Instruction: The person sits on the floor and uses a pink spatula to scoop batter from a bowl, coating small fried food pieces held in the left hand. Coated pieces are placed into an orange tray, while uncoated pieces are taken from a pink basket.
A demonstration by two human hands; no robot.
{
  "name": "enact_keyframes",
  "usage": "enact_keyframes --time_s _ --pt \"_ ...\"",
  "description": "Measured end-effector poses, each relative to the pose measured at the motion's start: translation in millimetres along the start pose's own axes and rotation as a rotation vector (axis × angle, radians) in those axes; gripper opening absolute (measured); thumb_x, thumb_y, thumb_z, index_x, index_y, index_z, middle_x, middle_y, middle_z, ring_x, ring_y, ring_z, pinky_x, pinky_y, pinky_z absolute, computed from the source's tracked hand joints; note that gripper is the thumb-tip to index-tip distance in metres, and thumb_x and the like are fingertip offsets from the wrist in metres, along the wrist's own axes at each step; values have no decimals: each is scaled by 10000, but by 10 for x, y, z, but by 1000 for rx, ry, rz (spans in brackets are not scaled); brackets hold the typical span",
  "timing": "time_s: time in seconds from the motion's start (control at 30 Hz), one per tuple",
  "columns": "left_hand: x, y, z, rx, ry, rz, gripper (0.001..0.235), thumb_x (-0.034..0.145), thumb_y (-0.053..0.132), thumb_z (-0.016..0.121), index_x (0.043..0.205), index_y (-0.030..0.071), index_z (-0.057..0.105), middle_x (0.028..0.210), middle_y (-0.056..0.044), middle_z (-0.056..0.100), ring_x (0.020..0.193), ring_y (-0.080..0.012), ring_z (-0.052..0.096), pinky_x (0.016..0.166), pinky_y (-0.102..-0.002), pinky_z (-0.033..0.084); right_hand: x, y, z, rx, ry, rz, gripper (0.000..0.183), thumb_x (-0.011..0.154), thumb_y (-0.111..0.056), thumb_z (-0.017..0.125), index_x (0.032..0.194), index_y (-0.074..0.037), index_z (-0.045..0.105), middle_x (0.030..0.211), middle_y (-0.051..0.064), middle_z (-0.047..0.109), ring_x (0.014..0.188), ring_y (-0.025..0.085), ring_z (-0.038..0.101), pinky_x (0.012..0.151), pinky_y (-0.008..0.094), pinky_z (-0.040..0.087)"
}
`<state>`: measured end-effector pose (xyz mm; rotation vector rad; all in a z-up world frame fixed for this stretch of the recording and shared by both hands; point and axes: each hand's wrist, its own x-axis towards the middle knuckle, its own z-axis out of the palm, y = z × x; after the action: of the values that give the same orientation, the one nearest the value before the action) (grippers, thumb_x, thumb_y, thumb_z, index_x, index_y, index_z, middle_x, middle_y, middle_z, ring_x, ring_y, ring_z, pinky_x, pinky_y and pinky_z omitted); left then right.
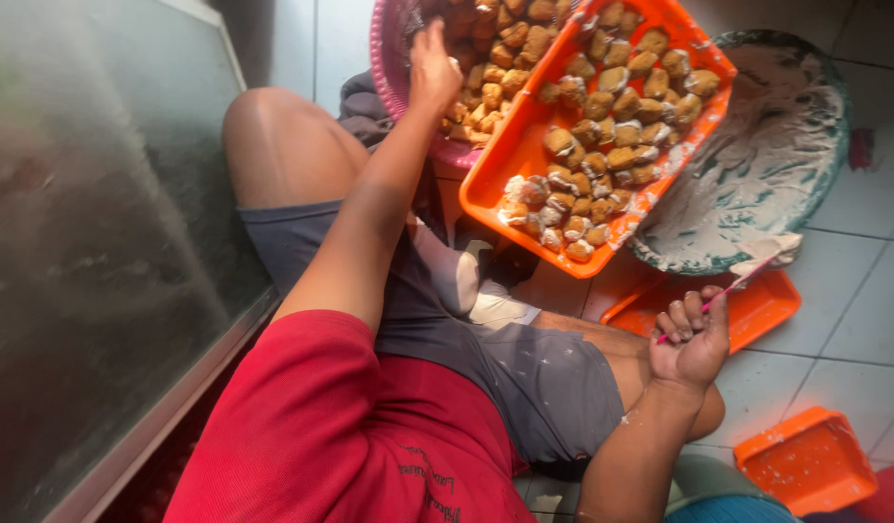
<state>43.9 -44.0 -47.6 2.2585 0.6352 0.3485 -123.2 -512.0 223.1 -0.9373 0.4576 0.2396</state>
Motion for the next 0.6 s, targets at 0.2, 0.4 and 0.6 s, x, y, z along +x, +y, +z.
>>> enact_keyframes --time_s 0.2,0.4,0.6 --pt "224 113 -358 340 -322 6 306 819 229 755 1019 3 708 984 -262 707 890 -441 682 800 -535 557 -47 -107 -12 37 -24 13 147 1112 -293 571 1089 -148 578 707 -79 334 564 38 284 472 192 248" --pt "229 36 -788 471 -346 152 412 928 373 763 1112 27 635 1112 -244 643 1026 -456 617 813 -558 512 -58 -467 316 -5 -4 -52 237 1123 -321 469 1118 -108 573 654 -59 335 510 43 281 455 209 255" --pt "287 232 -1112 220 -180 365 189 1000 90 687 1146 11 598 1184 -227 615 1106 -438 591 916 -528 479 -144 -931 672 14 19 -106 284 1116 -366 471 1093 -95 552 679 -44 378 524 49 330 485 224 300"
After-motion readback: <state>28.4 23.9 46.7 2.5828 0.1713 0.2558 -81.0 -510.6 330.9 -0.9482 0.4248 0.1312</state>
